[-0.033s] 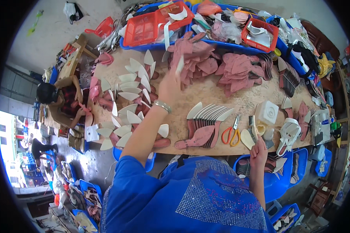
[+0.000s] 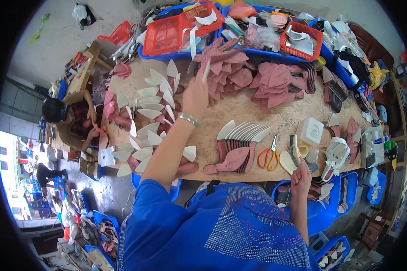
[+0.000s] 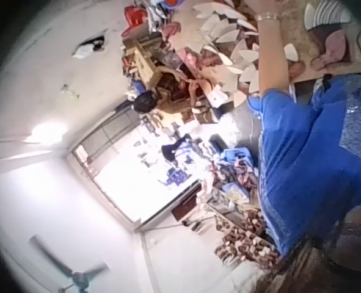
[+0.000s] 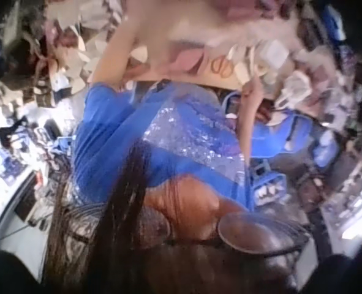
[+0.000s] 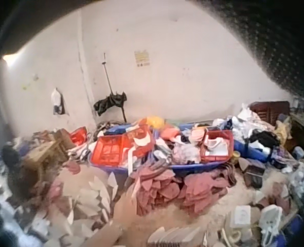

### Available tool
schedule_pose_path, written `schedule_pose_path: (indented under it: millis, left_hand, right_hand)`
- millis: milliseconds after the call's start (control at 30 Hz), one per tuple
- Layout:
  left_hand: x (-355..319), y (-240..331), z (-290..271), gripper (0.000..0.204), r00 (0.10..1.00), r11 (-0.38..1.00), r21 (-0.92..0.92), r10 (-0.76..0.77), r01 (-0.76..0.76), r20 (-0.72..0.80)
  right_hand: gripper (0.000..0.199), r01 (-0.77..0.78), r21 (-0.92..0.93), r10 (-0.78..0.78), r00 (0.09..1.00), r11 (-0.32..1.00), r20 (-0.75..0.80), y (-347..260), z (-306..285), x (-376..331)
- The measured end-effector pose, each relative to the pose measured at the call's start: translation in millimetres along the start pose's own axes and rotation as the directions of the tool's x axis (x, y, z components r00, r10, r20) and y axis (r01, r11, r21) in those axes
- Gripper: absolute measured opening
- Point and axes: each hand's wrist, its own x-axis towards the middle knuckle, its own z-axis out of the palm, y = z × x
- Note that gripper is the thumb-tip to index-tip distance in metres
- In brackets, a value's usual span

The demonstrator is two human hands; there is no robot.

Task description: The person applies glue to the edges of shoe sole components using a brush and then presses them together. They handle the parts one by one, dipping the brush into a container of adhesive and spreading it on the white and pink materials before stacking the finished pairs.

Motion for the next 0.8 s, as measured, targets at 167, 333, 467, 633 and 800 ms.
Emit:
schedule_pose_path:
  millis: [167,333,467,633,800]
  left_hand:
    - [61,-10,33,0.055,0.996,0.924,0.382,-0.037,0.004,0.08]
    - [75,-21,79,0.06,0.946,0.917,0.392,-0.192,0.077,0.263]
    - [65,-34,89,0.059,0.982,0.96,0.276,-0.098,0.05,0.164]
    - [-22,-1,83,0.044,0.961,1.0,-0.019,0.006,-0.001,0.276]
    - [-144,-8,101,0.029,0.777,0.968,-0.072,-0.149,0.242,0.612]
  right_hand:
    - [0.031,0.051,-0.02,-0.051,0.999,0.998,0.017,2,9,-5]
    - [0.029,0.059,-0.031,-0.061,0.997,0.998,-0.053,5,2,-15]
    - [0.029,0.085,-0.012,-0.085,0.995,0.996,-0.057,7,-9,-17]
    - [0.031,0.041,0.045,-0.036,0.993,0.998,-0.112,0,-11,-17]
    - [0.03,-0.014,0.15,0.023,0.998,0.989,-0.064,-1,-18,-9]
